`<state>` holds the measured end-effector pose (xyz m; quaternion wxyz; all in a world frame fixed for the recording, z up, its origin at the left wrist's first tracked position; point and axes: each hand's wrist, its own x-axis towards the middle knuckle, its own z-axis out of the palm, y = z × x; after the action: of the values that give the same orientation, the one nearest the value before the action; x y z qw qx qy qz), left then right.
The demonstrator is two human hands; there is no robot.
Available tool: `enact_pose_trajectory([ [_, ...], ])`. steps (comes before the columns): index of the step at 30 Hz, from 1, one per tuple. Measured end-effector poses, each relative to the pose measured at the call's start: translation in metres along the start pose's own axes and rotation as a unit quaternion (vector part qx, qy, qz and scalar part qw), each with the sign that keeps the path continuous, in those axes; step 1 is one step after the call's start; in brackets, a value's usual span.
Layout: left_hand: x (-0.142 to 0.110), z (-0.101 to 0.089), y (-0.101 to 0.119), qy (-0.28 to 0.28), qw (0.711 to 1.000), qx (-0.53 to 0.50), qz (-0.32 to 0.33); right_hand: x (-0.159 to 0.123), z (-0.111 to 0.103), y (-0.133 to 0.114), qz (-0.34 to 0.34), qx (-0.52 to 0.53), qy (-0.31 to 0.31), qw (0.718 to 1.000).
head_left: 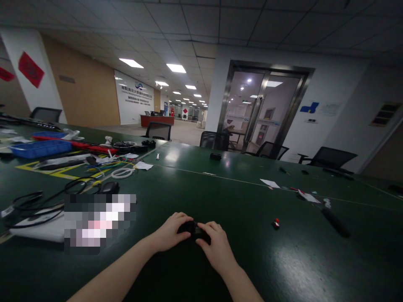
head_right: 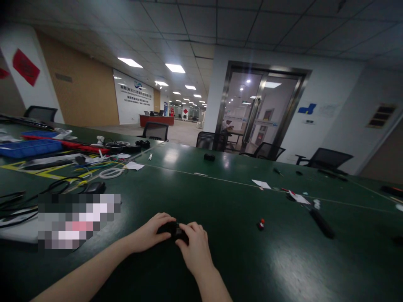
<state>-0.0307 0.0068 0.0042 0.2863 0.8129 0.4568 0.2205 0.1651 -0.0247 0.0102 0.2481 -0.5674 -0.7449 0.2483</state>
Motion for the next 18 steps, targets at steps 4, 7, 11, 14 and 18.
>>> enact_pose_trajectory([
  [4,0.001,0.002,-0.008,0.003,1.0,0.007,0.007,0.005,-0.002,0.011,0.026,0.063,0.025,0.997],
  [7,0.002,0.002,-0.011,0.001,1.0,0.009,0.007,0.007,-0.002,0.016,0.035,0.079,0.025,0.996],
  [11,0.003,0.004,-0.012,0.007,1.0,0.013,0.006,0.008,-0.001,0.019,0.055,0.092,0.009,0.994],
  [14,0.005,0.006,-0.014,0.016,1.0,0.015,0.014,0.007,0.0,0.021,0.058,0.101,0.002,0.993],
  [18,0.006,0.008,-0.015,0.015,1.0,0.019,0.011,0.007,0.0,0.024,0.042,0.101,0.004,0.994],
])
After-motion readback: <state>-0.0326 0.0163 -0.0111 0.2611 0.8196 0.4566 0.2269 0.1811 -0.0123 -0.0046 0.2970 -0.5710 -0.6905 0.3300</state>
